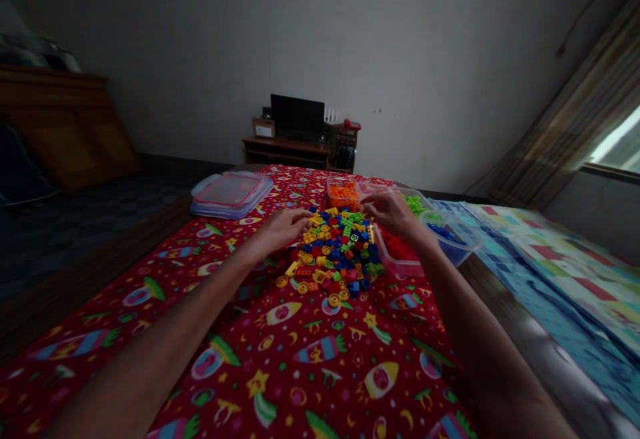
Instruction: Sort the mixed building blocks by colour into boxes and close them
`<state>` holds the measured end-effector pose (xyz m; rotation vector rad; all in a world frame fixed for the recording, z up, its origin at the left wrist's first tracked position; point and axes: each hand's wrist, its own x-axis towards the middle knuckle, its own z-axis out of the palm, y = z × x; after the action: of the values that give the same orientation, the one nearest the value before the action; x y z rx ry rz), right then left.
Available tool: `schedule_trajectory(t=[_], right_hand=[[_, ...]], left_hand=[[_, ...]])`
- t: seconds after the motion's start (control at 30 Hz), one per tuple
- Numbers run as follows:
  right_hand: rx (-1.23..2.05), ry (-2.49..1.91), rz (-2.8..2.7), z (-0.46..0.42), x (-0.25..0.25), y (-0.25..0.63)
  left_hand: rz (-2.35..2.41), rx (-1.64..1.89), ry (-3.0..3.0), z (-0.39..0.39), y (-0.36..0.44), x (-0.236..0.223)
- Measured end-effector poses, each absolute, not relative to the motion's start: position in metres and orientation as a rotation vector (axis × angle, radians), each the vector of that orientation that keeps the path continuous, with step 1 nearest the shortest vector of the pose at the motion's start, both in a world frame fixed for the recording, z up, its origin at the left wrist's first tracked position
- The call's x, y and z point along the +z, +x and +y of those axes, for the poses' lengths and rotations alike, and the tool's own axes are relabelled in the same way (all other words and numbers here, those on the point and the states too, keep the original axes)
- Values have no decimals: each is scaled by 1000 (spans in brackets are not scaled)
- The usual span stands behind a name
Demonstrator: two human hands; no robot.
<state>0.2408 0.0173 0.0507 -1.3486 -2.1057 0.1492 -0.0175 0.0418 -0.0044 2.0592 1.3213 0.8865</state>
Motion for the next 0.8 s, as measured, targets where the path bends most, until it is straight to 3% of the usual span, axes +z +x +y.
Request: schedule_trajectory(t=[0.23,0.33,0.47,0.8], right_hand=[[-55,-1409,-2389,20,-2,191],[23,-1304,-2579,19,-14,179],[163,-1182,-2636,15,-11,174],[98,-1339,-2508,8,2,187]], left_hand=[[1410,796,2528,40,-6,-27],[1406,749,2581,42,-8,-36],[1434,638,2545,45,-14,-39],[1517,721,2356,52,-22,-34]])
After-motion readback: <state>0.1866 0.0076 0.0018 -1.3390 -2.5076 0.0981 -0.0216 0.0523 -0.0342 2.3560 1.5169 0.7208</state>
